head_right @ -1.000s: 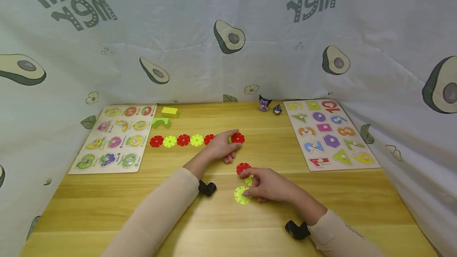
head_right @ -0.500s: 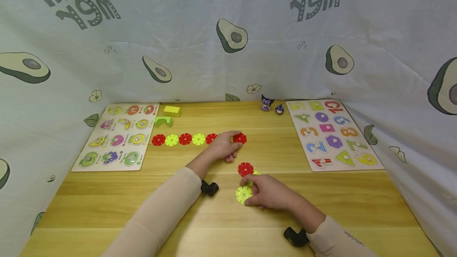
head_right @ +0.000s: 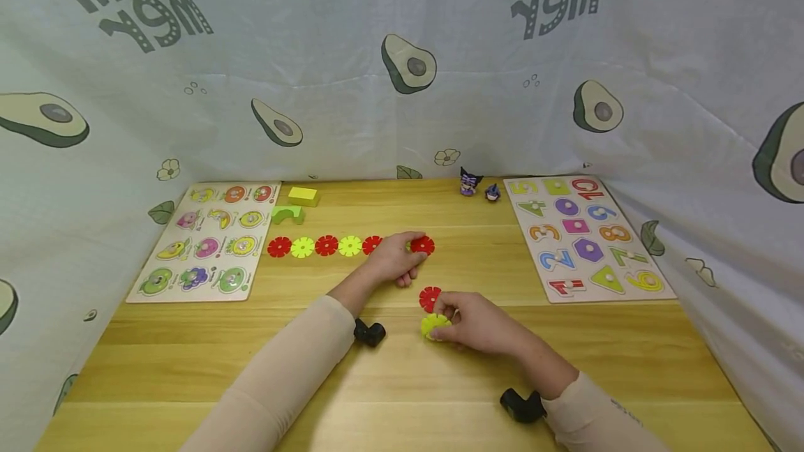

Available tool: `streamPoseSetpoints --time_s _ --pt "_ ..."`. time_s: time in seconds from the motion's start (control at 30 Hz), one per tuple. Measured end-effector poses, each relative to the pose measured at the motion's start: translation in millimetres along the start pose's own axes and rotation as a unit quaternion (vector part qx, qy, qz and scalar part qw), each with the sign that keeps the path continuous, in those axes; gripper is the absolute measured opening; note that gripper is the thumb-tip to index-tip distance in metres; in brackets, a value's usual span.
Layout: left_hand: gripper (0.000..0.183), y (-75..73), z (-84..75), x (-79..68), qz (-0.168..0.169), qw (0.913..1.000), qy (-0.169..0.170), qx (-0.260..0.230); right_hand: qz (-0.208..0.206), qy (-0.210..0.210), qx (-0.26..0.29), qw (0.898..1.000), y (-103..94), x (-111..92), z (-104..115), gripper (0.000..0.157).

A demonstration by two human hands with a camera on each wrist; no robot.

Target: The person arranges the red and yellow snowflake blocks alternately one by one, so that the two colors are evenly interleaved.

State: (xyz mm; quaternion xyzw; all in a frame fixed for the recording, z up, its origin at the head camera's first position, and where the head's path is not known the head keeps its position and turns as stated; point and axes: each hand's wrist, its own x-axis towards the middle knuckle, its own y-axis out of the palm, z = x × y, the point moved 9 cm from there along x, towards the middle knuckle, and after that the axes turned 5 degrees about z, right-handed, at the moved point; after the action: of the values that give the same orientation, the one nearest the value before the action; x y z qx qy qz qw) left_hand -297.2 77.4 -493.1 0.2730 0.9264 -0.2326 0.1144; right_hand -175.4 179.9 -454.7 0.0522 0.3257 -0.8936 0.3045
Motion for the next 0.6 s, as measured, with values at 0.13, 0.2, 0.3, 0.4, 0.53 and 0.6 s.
streamPoseSetpoints --time_s 0.13,0.2,0.3,0.4,0.53,0.6 --pt "0.051 0.5 1.8 1.5 0.0 1.0 -0.005 0.004 -0.052 0.046 0.058 0.996 -30.0 12.6 -10.7 0.028" --pt "0.051 0.2 2.1 1.9 0.0 1.0 -0.006 0.003 -0.085 0.064 0.067 0.992 -47.3 21.3 -16.0 0.03" --pt "0.051 -0.4 2.8 2.3 0.002 0.9999 -0.01 -0.002 -0.123 0.085 0.069 0.986 -69.1 35.4 -23.1 0.032" --pt "0.051 -1.1 3.0 1.8 0.001 0.9999 -0.013 -0.004 -0.144 0.103 0.059 0.982 -83.6 49.1 -29.8 0.033" --pt "0.051 -0.7 2.2 1.1 0.003 0.9999 -0.011 -0.006 -0.154 0.128 0.044 0.979 -93.7 62.8 -39.8 0.033" --pt "0.051 -0.2 1.9 0.7 0.003 0.9999 -0.01 -0.008 -0.15 0.142 0.031 0.978 -96.3 67.6 -44.6 0.033"
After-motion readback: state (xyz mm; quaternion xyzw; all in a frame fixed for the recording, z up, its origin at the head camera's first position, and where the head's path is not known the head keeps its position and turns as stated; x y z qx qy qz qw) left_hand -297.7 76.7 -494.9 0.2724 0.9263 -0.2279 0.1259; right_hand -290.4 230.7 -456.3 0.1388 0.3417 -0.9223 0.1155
